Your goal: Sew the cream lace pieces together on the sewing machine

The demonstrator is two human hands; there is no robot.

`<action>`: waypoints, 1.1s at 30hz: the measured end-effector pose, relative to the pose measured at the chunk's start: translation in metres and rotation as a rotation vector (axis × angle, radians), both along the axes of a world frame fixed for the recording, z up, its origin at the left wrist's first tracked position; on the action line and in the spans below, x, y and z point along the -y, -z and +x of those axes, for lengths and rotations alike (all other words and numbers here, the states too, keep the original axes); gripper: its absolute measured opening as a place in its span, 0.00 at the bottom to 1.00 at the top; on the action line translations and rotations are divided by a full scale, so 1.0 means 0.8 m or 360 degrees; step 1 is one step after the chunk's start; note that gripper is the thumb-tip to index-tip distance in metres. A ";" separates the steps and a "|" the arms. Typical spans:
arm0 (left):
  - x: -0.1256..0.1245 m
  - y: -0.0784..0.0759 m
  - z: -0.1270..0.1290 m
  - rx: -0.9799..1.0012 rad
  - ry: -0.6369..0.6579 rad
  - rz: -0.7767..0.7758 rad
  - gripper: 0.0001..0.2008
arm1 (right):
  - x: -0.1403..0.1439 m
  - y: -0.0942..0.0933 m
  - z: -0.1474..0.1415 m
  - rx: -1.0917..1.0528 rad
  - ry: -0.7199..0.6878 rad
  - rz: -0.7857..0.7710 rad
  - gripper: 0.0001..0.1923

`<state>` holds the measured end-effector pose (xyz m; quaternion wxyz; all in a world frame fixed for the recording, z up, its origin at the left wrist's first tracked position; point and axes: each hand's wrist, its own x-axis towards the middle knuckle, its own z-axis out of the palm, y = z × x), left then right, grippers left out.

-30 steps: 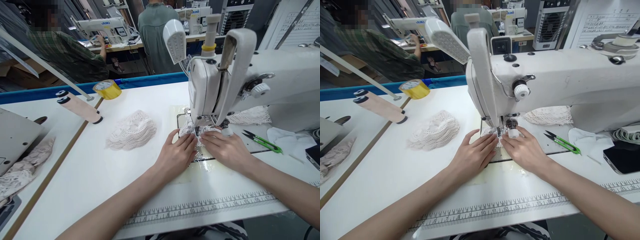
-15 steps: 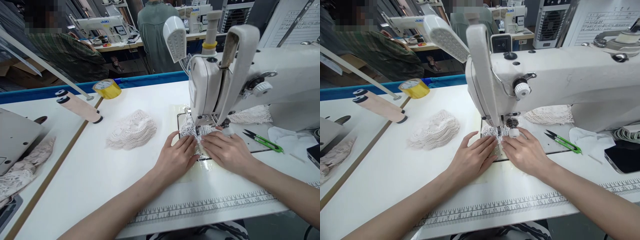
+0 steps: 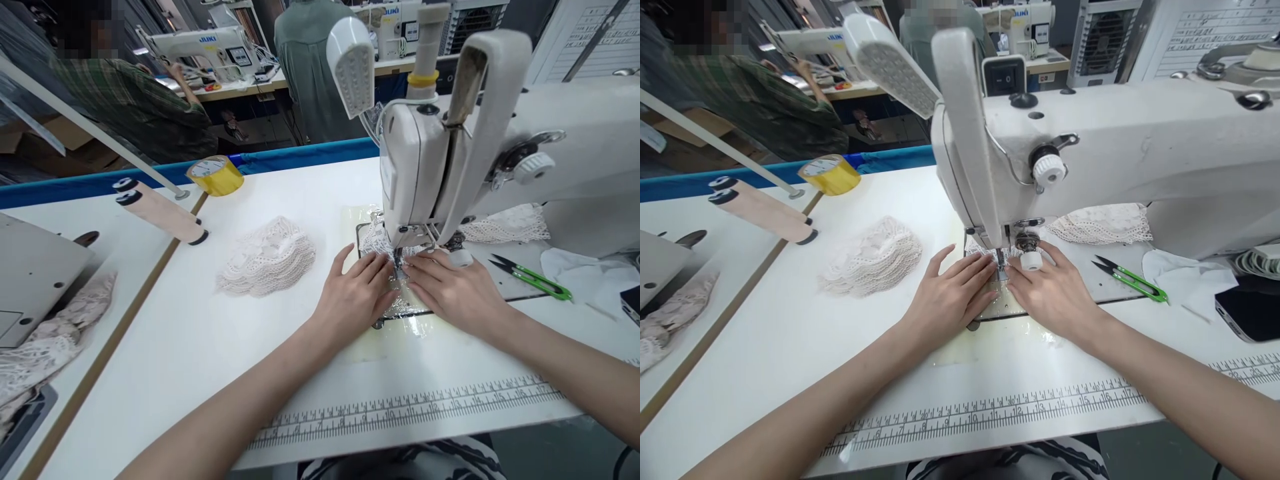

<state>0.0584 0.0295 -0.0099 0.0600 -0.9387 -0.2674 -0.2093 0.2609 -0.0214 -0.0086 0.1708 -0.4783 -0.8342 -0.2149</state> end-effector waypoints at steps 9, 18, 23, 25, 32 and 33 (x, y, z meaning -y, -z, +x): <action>-0.009 0.002 0.001 0.0008 -0.0099 -0.0157 0.20 | 0.003 -0.008 0.005 0.0003 -0.0007 -0.0105 0.13; 0.007 -0.008 0.002 -0.0104 -0.0257 0.0004 0.19 | 0.003 -0.008 0.012 0.0032 -0.0023 -0.0015 0.14; 0.040 -0.018 -0.004 -0.0041 0.0484 -0.0085 0.13 | 0.004 -0.007 0.017 -0.0028 -0.0087 0.0044 0.14; 0.041 -0.020 -0.008 0.0035 0.0510 -0.0114 0.15 | 0.006 -0.007 0.018 -0.0101 -0.0102 -0.0022 0.14; 0.019 -0.020 -0.013 0.0066 -0.0073 -0.0676 0.06 | 0.010 -0.010 0.011 -0.0643 -0.0119 -0.0523 0.13; 0.019 -0.022 -0.012 0.0186 -0.0066 -0.0814 0.05 | 0.011 -0.011 0.009 -0.0774 -0.0129 -0.0668 0.13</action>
